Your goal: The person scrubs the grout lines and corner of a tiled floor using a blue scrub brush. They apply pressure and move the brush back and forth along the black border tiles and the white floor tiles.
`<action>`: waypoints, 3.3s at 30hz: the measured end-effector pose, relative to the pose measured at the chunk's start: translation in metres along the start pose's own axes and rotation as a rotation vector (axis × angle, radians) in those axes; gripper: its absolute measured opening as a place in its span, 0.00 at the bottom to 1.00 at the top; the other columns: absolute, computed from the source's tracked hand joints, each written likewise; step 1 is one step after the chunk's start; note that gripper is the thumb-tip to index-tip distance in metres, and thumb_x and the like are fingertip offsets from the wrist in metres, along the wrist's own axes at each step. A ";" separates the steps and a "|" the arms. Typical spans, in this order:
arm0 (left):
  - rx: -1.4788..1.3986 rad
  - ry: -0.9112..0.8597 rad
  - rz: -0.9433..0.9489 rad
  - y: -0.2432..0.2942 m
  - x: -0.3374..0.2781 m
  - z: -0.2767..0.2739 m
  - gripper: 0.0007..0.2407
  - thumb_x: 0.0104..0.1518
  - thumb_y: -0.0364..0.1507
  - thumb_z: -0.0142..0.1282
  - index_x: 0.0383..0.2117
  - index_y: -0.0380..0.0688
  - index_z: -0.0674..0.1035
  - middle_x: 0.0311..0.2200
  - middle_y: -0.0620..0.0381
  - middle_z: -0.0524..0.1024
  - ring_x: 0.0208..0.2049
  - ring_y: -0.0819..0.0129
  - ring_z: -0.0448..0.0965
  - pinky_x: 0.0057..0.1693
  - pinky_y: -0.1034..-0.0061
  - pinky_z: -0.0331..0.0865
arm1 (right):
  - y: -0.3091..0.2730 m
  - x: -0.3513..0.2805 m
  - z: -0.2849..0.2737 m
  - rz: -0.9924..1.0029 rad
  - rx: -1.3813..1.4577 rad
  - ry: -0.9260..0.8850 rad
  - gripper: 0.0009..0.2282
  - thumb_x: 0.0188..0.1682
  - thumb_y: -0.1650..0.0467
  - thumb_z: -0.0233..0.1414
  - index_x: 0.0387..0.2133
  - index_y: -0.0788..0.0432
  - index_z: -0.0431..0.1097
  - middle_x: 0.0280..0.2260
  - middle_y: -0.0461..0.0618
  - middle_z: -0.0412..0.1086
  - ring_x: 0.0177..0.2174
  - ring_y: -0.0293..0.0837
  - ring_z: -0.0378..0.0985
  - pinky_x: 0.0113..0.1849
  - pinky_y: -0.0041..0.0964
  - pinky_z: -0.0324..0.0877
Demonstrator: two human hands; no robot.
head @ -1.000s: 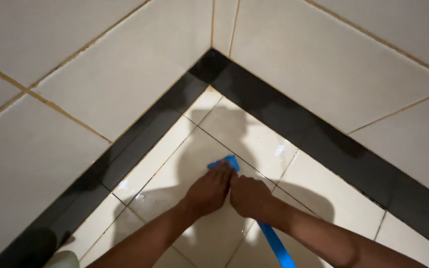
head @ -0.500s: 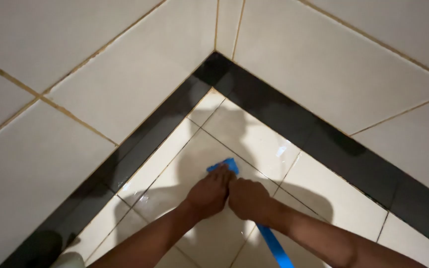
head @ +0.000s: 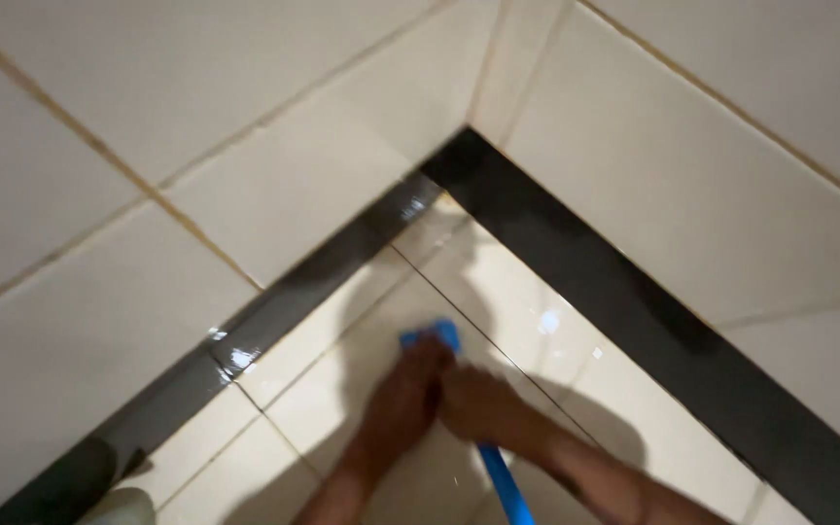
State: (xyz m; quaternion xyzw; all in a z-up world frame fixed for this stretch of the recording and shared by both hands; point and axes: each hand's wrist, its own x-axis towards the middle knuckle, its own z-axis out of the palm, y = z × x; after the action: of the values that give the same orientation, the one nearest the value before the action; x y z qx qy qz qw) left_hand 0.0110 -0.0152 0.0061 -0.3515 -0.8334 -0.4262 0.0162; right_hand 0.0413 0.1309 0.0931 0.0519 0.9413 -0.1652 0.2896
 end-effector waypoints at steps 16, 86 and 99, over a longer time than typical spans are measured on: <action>-0.007 -0.144 0.038 -0.020 0.034 -0.011 0.20 0.60 0.25 0.51 0.59 0.31 0.71 0.61 0.36 0.70 0.65 0.46 0.67 0.67 0.59 0.60 | 0.028 0.019 -0.018 -0.431 -0.293 0.084 0.38 0.46 0.63 0.56 0.64 0.76 0.47 0.64 0.75 0.49 0.61 0.71 0.57 0.59 0.54 0.59; 0.438 -0.286 -0.012 -0.017 0.007 -0.038 0.21 0.65 0.29 0.38 0.63 0.29 0.64 0.66 0.37 0.61 0.69 0.45 0.56 0.67 0.52 0.53 | 0.008 0.038 0.008 -0.657 -0.306 0.390 0.17 0.50 0.68 0.50 0.43 0.75 0.68 0.52 0.81 0.64 0.55 0.76 0.65 0.57 0.59 0.63; -0.061 -0.180 -0.084 0.022 -0.012 -0.069 0.16 0.56 0.23 0.49 0.51 0.30 0.74 0.48 0.37 0.71 0.47 0.39 0.70 0.53 0.53 0.65 | 0.008 0.017 0.035 -0.597 -0.247 0.285 0.26 0.49 0.65 0.52 0.49 0.84 0.63 0.56 0.86 0.57 0.56 0.79 0.60 0.57 0.60 0.57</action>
State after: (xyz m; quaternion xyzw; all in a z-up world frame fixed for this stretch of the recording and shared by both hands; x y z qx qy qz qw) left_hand 0.0146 -0.0637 0.0618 -0.3532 -0.8323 -0.4183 -0.0871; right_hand 0.0471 0.1261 0.0542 -0.2384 0.9588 -0.1188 0.0983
